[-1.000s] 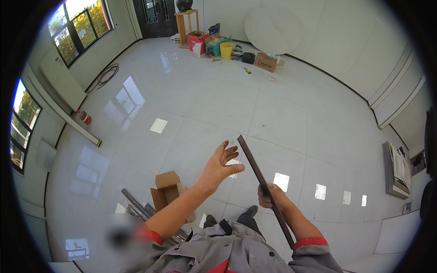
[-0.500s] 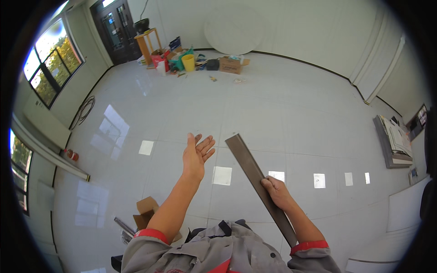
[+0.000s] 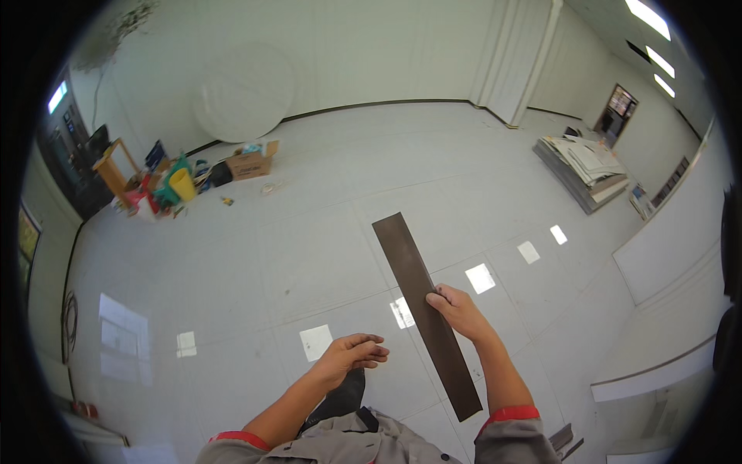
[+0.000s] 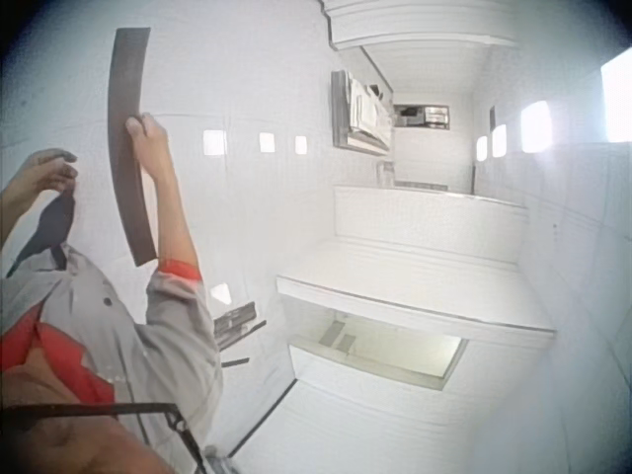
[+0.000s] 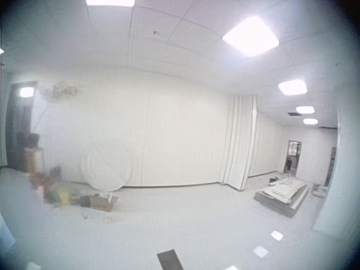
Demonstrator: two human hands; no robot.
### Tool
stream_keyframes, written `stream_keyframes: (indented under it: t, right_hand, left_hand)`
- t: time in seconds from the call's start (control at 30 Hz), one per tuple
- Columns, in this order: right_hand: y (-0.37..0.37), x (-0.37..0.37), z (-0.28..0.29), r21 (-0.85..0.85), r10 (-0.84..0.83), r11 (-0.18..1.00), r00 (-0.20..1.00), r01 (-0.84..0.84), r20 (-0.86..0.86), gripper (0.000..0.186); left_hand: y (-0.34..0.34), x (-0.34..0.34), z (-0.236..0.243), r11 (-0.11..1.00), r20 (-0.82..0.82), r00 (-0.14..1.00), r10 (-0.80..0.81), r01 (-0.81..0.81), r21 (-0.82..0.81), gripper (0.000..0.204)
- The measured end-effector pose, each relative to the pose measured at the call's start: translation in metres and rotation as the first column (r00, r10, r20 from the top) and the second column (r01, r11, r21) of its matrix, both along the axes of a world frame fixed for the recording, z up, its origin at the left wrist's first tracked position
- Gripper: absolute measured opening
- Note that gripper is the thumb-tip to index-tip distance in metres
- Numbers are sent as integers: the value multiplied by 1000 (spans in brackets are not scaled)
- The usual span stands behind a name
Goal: The person cuts a metal strip with an angle grinder, cleans it with a cloth, applies sealant with a caulking gun, and installs the strip along the base of a wall.
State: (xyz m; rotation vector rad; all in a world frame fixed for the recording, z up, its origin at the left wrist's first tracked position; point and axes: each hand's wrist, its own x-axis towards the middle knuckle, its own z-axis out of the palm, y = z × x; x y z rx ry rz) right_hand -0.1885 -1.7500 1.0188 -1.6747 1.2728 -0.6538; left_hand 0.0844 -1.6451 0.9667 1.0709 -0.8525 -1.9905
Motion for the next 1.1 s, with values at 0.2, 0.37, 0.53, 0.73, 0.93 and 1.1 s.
stream_keyframes:
  t: [0.2,0.37,0.53,0.73,0.93,1.1]
  right_hand:
    - [-164,-97,-4,6,-426,900,879,435,212,28]
    - [-256,-146,-39,144,-643,694,517,706,564,23]
    - [-372,-144,-90,372,-677,553,142,746,722,21]
    - [-548,-167,-113,549,-616,559,-132,622,777,17]
    - [-728,-254,-108,622,-756,442,-105,646,646,19]
    - [-878,-379,-124,585,-759,349,-145,732,634,21]
  left_hand:
    - [-204,-11,-15,998,105,993,-50,52,-22,42]
    - [-368,-68,-3,931,331,924,-194,279,-234,45]
    - [-521,-170,-19,726,603,792,-97,471,-501,50]
    - [-706,-256,-19,603,778,599,189,555,-573,35]
    - [-884,-311,-2,517,830,405,384,650,-557,38]
    - [-1021,-351,-6,546,847,395,354,648,-531,42]
